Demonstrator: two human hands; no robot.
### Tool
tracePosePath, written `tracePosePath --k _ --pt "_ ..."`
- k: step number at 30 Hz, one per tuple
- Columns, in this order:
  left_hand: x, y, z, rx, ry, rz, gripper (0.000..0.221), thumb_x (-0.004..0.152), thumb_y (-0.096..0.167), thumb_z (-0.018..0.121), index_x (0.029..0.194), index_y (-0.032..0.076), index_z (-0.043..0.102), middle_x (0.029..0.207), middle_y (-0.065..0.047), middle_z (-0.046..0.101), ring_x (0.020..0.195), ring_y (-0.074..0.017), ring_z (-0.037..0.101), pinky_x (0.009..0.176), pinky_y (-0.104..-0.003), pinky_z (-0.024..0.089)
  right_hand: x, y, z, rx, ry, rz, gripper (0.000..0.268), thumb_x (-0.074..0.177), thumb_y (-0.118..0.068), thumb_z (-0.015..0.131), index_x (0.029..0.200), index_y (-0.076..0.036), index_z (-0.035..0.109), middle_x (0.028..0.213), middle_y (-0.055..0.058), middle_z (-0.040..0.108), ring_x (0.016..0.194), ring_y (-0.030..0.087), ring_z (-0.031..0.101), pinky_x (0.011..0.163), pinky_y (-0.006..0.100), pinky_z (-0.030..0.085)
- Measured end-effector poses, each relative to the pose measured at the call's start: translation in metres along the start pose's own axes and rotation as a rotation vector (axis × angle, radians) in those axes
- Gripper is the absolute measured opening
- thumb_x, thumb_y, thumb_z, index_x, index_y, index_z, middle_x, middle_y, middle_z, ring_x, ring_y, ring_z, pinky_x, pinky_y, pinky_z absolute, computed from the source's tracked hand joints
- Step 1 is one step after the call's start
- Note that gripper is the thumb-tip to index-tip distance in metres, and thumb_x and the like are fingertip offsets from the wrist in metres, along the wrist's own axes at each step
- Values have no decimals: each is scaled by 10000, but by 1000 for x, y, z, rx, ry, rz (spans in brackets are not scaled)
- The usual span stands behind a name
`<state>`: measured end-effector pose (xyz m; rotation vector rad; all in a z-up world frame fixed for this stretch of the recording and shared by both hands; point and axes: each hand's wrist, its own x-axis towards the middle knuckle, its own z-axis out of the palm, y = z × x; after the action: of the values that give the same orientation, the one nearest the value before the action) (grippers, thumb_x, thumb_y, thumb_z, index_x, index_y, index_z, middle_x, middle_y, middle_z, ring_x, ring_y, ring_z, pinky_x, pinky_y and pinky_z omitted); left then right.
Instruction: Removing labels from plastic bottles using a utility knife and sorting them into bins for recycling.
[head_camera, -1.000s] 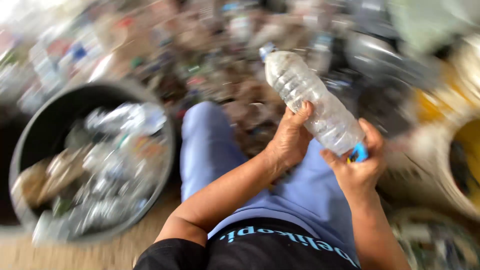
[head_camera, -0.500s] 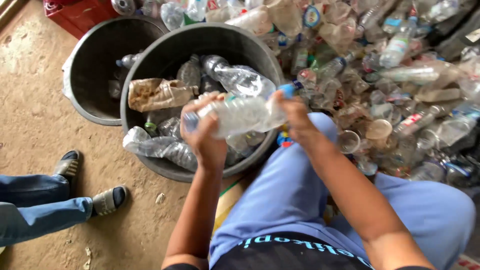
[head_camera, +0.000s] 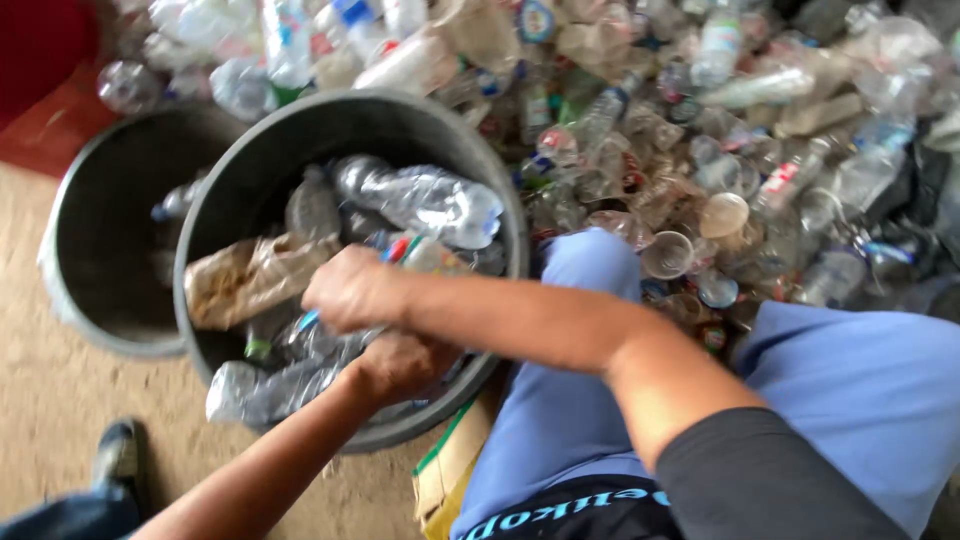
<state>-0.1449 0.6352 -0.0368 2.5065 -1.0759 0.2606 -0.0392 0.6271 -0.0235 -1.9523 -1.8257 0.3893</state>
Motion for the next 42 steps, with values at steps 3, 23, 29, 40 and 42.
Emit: tracePosePath --k 3,23,29,40,42 --pt "16 -13 -20 196 -119 6 139 809 202 569 792 158 700 736 -32 659 804 -275 685 883 -548 542 28 -4 -1 -224 -254 144 326 817 -522 664 1057 -309 728 984 -81 772 1032 160 747 859 401 615" --pt "240 -183 1 430 103 -331 627 693 580 813 1193 212 730 1199 -44 718 1088 -268 702 990 -457 504 -408 213 -136 682 914 1149 250 910 -313 816 1103 -166 759 703 2 671 610 127 609 659 319 539" --pt "376 -344 219 49 -88 -858 475 768 487 804 1050 108 758 936 -129 765 816 -376 701 727 -471 575 -521 192 -167 987 1095 1307 191 962 -95 612 1117 -12 686 981 123 733 493 128 393 425 277 295" --pt "411 -400 435 -166 -157 -1313 621 747 407 797 1194 18 613 1168 -218 689 1091 -422 647 912 -498 550 -626 191 -152 672 1003 1471 214 854 44 712 1054 58 788 691 145 690 439 204 472 416 324 340" --pt "418 -388 423 -199 -212 -1335 699 743 452 815 1227 -5 601 1170 -211 698 1091 -400 671 915 -482 557 -625 194 -150 715 1050 1483 277 840 57 725 1114 71 769 902 175 854 487 221 546 432 327 408"
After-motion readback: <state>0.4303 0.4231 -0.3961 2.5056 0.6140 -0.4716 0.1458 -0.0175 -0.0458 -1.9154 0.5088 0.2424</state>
